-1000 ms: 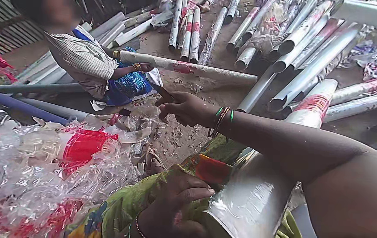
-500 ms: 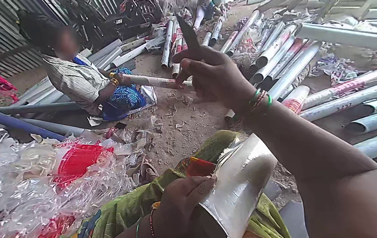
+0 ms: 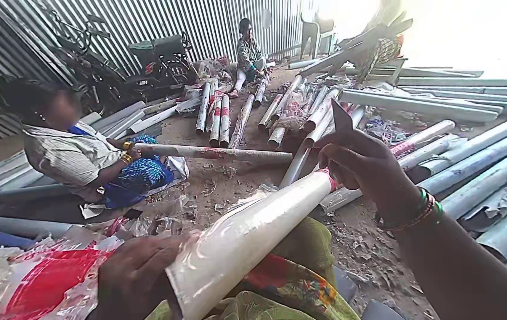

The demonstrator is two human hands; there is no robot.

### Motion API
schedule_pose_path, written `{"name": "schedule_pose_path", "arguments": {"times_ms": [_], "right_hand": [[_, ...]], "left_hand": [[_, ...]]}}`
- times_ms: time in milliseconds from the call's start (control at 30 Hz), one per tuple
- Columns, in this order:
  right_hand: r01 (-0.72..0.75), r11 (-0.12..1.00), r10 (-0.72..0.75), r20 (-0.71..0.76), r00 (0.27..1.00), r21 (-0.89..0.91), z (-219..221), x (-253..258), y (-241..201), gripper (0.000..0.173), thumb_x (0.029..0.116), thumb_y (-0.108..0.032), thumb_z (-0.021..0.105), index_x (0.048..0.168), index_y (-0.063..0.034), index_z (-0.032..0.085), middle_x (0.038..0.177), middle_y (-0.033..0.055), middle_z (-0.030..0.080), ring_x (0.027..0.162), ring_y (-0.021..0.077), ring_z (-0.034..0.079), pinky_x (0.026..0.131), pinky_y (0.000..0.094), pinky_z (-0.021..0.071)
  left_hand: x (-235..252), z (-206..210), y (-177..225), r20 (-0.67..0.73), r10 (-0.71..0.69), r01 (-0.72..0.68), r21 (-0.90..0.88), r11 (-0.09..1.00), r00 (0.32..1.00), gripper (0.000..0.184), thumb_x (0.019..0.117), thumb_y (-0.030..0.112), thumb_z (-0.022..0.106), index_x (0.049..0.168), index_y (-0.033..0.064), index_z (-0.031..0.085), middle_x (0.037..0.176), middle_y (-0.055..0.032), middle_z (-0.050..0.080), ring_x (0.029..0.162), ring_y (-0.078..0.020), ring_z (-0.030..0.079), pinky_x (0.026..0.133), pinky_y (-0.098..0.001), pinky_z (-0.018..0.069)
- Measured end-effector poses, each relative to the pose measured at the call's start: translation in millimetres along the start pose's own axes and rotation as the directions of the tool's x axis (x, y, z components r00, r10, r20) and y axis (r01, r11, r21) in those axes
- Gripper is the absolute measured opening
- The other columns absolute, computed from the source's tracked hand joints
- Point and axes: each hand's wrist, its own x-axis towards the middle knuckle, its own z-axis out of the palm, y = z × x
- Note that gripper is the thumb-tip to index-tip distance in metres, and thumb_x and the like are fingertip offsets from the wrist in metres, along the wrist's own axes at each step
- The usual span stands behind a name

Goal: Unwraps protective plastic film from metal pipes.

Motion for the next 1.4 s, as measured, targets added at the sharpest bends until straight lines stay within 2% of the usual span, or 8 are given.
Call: {"name": "schedule_pose_path", "arguments": {"times_ms": [233, 333, 433, 600, 700, 900, 1167, 1400], "right_hand": [[-0.227, 0.965, 0.238, -0.078, 0.968, 0.134, -17.6, 1.4, 58.8, 0.019, 0.1053, -0.013, 0.047, 0.114, -0.0096, 0.063, 0.069, -0.0058, 0.060, 0.044, -0.0016, 0.046, 0.041, 0.0117, 0.0405], [-0.317, 0.943, 0.312, 0.064, 0.948, 0.096, 12.4, 8.0, 71.2, 0.018, 0.0984, -0.008, 0.052, 0.111, -0.0103, 0.065, 0.063, -0.0074, 0.058, 0.045, -0.0025, 0.047, 0.043, 0.0117, 0.0407], [-0.331, 0.944, 0.323, 0.238, 0.916, -0.007, 59.6, 10.5, 64.5, 0.014, 0.0930, -0.004, 0.061, 0.102, -0.0122, 0.068, 0.059, -0.0128, 0.058, 0.044, -0.0069, 0.046, 0.043, 0.0094, 0.0380], [-0.087, 0.995, 0.095, 0.541, 0.836, -0.040, 145.3, 10.2, 52.0, 0.009, 0.0940, -0.011, 0.065, 0.098, -0.0137, 0.072, 0.079, -0.0176, 0.066, 0.057, -0.0144, 0.048, 0.052, 0.0056, 0.0392], [0.114, 0.988, -0.015, 0.669, 0.743, -0.105, 188.6, 11.6, 45.3, 0.015, 0.0950, -0.015, 0.063, 0.105, -0.0094, 0.073, 0.091, -0.0082, 0.070, 0.066, -0.0131, 0.047, 0.061, 0.0073, 0.0388], [0.240, 0.909, 0.184, 0.844, 0.503, -0.341, 244.1, 24.7, 32.9, 0.026, 0.0979, -0.015, 0.065, 0.122, -0.0061, 0.071, 0.108, 0.0098, 0.071, 0.084, 0.0103, 0.059, 0.079, 0.0300, 0.0485], [0.357, 0.874, 0.054, 0.796, 0.602, -0.330, 247.4, 16.4, 47.7, 0.018, 0.0978, -0.013, 0.061, 0.098, 0.0022, 0.072, 0.095, 0.0156, 0.068, 0.084, 0.0211, 0.063, 0.079, 0.0390, 0.0499], [0.275, 0.916, 0.069, 0.789, 0.611, -0.293, 236.1, 20.9, 61.3, 0.015, 0.0957, -0.013, 0.064, 0.105, -0.0033, 0.072, 0.098, 0.0065, 0.065, 0.076, 0.0064, 0.053, 0.071, 0.0246, 0.0456]], "left_hand": [[-46.2, -23.3, 0.6, 0.022, -0.064, 0.066, -0.059, 0.996, 0.998, 0.017, 0.1061, 0.019, 0.053, 0.111, 0.0099, 0.067, 0.085, -0.0108, 0.064, 0.081, -0.0200, 0.061, 0.078, -0.0270, 0.0476], [-70.3, -15.7, 0.8, -0.004, -0.170, 0.170, -0.022, 0.985, 0.985, 0.025, 0.1083, 0.029, 0.046, 0.123, 0.0188, 0.063, 0.096, -0.0047, 0.065, 0.091, -0.0139, 0.063, 0.086, -0.0240, 0.0491], [-83.1, 1.2, -3.8, -0.137, -0.283, 0.266, -0.128, 0.955, 0.949, 0.024, 0.1072, 0.030, 0.050, 0.112, 0.0135, 0.067, 0.094, -0.0044, 0.067, 0.093, -0.0104, 0.063, 0.087, -0.0211, 0.0491], [-106.8, 20.6, -11.8, -0.187, -0.433, 0.363, -0.317, 0.876, 0.882, 0.024, 0.1076, 0.025, 0.050, 0.103, 0.0108, 0.069, 0.098, -0.0033, 0.071, 0.099, -0.0075, 0.067, 0.093, -0.0210, 0.0519], [-126.4, 28.7, -16.2, -0.190, -0.495, 0.422, -0.324, 0.847, 0.848, 0.019, 0.1048, 0.019, 0.054, 0.101, 0.0100, 0.070, 0.097, -0.0051, 0.073, 0.099, -0.0081, 0.067, 0.093, -0.0198, 0.0511], [-145.8, 32.9, -16.3, -0.172, -0.546, 0.480, -0.313, 0.819, 0.820, 0.022, 0.1019, 0.008, 0.052, 0.102, 0.0098, 0.074, 0.099, -0.0077, 0.076, 0.097, -0.0114, 0.070, 0.092, -0.0228, 0.0523], [-145.5, 32.2, -13.5, -0.160, -0.569, 0.521, -0.264, 0.812, 0.806, 0.022, 0.0977, 0.007, 0.055, 0.099, 0.0096, 0.077, 0.094, -0.0084, 0.077, 0.092, -0.0130, 0.071, 0.088, -0.0237, 0.0526], [-145.8, 31.6, -15.5, -0.155, -0.561, 0.508, -0.280, 0.814, 0.813, 0.020, 0.0990, 0.010, 0.056, 0.098, 0.0090, 0.076, 0.094, -0.0085, 0.076, 0.093, -0.0112, 0.070, 0.088, -0.0210, 0.0523]]}}
